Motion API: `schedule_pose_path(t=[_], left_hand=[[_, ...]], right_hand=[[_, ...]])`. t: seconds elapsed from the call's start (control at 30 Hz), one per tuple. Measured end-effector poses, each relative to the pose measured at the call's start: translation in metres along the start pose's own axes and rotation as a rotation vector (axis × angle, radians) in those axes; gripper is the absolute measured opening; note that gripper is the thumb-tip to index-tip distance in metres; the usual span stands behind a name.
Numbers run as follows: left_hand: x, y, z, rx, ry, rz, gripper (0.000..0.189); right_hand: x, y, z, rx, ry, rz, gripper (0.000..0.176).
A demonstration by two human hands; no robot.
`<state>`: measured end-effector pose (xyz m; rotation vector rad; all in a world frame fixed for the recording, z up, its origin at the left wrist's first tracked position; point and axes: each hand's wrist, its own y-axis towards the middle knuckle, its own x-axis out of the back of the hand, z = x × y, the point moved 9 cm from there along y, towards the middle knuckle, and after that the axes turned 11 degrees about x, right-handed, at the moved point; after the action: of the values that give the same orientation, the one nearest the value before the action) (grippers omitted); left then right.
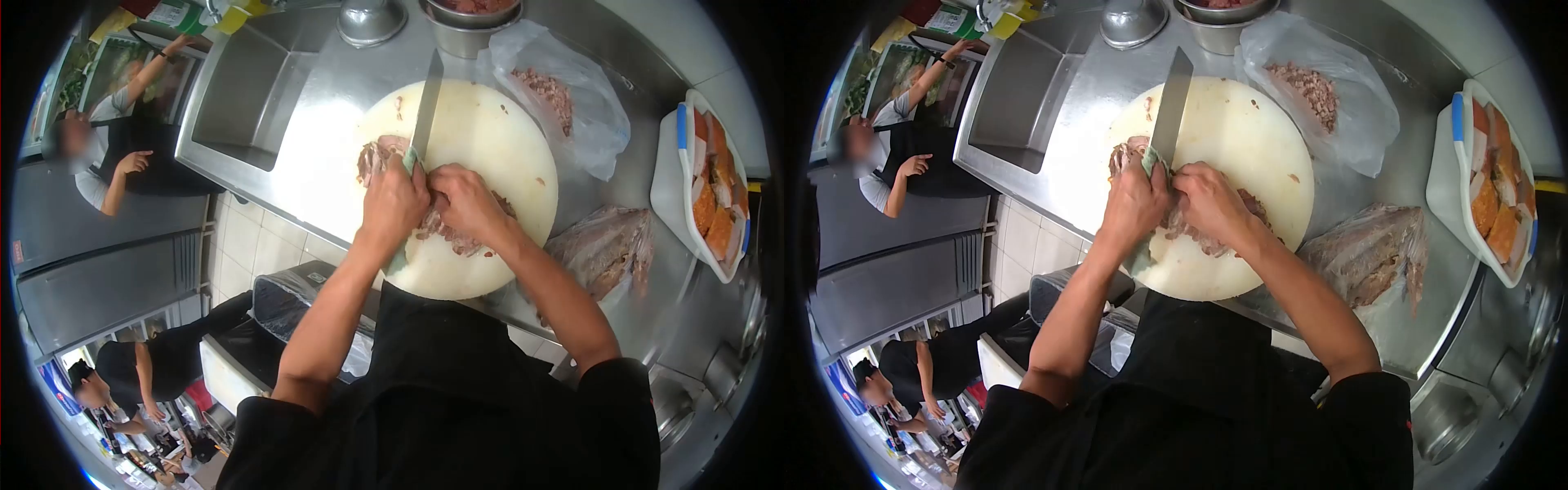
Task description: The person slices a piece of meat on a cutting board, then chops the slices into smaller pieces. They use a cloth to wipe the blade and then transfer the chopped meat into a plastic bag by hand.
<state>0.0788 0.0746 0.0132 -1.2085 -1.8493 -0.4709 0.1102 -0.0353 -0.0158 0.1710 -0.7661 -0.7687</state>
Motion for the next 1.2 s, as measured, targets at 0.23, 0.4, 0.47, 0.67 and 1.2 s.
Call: schedule_pose_path(t=[0.23, 0.4, 0.47, 0.67, 1.2], left_hand=[[0.030, -0.099, 0.030, 0.277, 0.182, 0.235, 0.023], [-0.003, -0.072, 0.036, 0.261, 0.129, 0.208, 0.027], [-0.008, -0.032, 0.011, 0.053, 0.036, 0.032, 0.028], [0.023, -0.030, -0.006, 0.094, 0.044, 0.130, 0.031], [0.013, -0.015, -0.013, 0.087, -0.018, 0.149, 0.032]], right_hand=[[0.000, -0.003, -0.002, -0.114, 0.052, -0.082, 0.007], [-0.007, -0.004, -0.003, -0.051, 0.026, -0.079, 0.006], [-0.006, -0.003, 0.001, -0.025, 0.013, -0.089, 0.006], [0.008, -0.007, 0.012, -0.063, -0.210, -0.189, 0.005], [0.006, -0.011, 0.002, 0.020, -0.060, 0.027, 0.015]])
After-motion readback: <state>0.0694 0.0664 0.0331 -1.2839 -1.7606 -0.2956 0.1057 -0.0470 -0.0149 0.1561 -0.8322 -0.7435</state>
